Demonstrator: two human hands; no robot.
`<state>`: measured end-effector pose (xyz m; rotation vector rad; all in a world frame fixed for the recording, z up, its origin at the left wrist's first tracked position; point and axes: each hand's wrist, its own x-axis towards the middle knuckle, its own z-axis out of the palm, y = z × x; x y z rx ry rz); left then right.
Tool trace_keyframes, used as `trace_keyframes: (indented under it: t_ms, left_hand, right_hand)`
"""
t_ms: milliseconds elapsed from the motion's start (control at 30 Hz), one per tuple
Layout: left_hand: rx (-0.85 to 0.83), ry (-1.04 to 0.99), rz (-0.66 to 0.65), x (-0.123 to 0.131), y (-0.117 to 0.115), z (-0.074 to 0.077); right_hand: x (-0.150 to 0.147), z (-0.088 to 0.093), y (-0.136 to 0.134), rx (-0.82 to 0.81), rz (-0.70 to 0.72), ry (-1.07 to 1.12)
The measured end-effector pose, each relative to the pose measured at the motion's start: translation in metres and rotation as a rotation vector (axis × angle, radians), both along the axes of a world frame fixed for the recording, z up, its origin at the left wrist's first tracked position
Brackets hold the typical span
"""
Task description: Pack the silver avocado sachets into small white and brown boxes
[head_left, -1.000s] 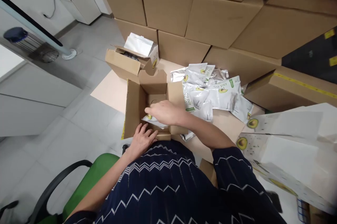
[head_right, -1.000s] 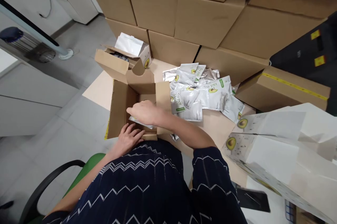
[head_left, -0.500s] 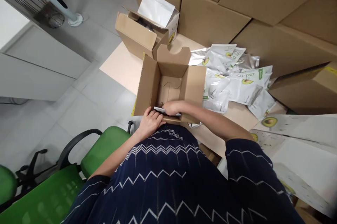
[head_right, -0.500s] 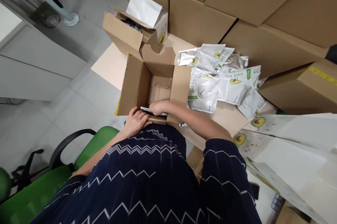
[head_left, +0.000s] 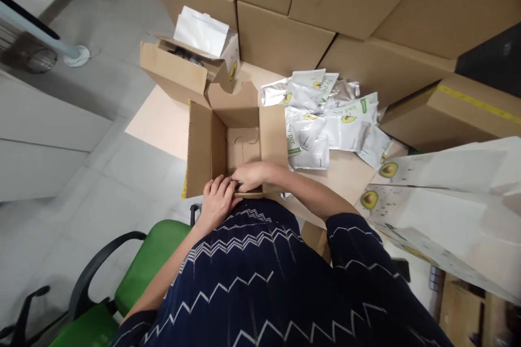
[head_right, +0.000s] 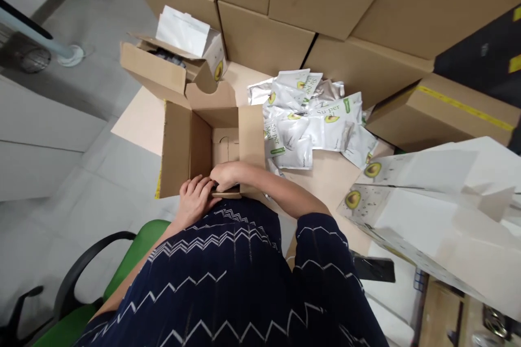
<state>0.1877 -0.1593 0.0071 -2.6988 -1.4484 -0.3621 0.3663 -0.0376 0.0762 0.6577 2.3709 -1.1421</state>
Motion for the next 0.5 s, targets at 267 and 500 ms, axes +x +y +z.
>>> trace_keyframes:
  t_ms: [267,500]
  left_hand:
    - [-0.039,-0.069,-0.032,0.002,0.004,-0.005]
    - [-0.031,-0.059,-0.069,0.004,0.007,-0.003]
  right_hand:
    - [0.132,-0.021,0.004,0.187,-1.572,0.504]
    - [0.150,-0.123,-0.034,-0.257,-1.927,0.185]
